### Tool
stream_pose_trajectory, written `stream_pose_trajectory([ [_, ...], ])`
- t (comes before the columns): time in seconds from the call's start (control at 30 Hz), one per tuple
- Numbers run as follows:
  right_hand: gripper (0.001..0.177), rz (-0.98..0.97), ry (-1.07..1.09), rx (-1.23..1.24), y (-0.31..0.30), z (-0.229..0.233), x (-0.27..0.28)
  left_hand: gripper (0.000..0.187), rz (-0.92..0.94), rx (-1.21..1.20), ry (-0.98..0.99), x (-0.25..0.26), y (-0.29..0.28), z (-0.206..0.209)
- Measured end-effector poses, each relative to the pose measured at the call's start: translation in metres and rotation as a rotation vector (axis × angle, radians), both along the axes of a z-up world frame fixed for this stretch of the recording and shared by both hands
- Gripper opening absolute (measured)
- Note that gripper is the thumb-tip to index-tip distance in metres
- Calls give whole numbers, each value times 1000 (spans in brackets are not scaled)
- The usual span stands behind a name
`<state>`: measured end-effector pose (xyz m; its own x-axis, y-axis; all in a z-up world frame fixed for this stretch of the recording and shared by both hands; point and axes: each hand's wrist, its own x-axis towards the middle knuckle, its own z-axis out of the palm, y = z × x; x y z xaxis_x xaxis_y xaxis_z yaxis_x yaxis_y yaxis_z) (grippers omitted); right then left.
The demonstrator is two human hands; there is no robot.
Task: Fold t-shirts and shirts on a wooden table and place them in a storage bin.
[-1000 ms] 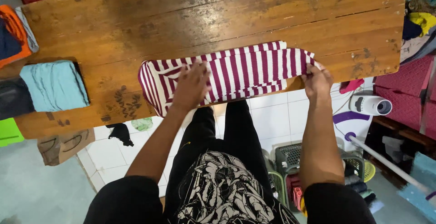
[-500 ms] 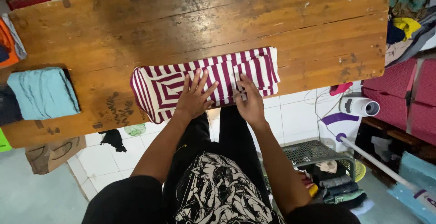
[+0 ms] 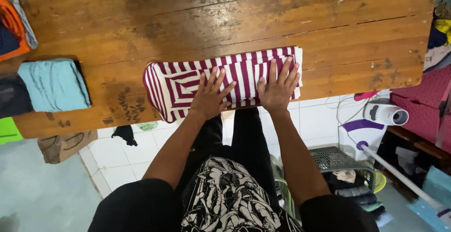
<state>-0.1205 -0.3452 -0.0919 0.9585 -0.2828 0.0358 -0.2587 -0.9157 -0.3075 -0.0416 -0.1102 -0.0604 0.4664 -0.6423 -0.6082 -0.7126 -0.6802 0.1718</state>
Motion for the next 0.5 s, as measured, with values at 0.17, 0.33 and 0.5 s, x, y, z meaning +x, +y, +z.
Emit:
stream_pose_trajectory([
  [0.17, 65, -122, -38, 329, -29, 7, 1, 78, 6, -47, 1, 3, 0, -1],
  [0.33, 99, -449, 204, 433, -48, 41, 25, 79, 104, -129, 40, -4, -7, 16],
  [0.5, 45, -472, 281, 1078, -82, 11, 19, 74, 243, -300, 6, -23, -25, 7],
])
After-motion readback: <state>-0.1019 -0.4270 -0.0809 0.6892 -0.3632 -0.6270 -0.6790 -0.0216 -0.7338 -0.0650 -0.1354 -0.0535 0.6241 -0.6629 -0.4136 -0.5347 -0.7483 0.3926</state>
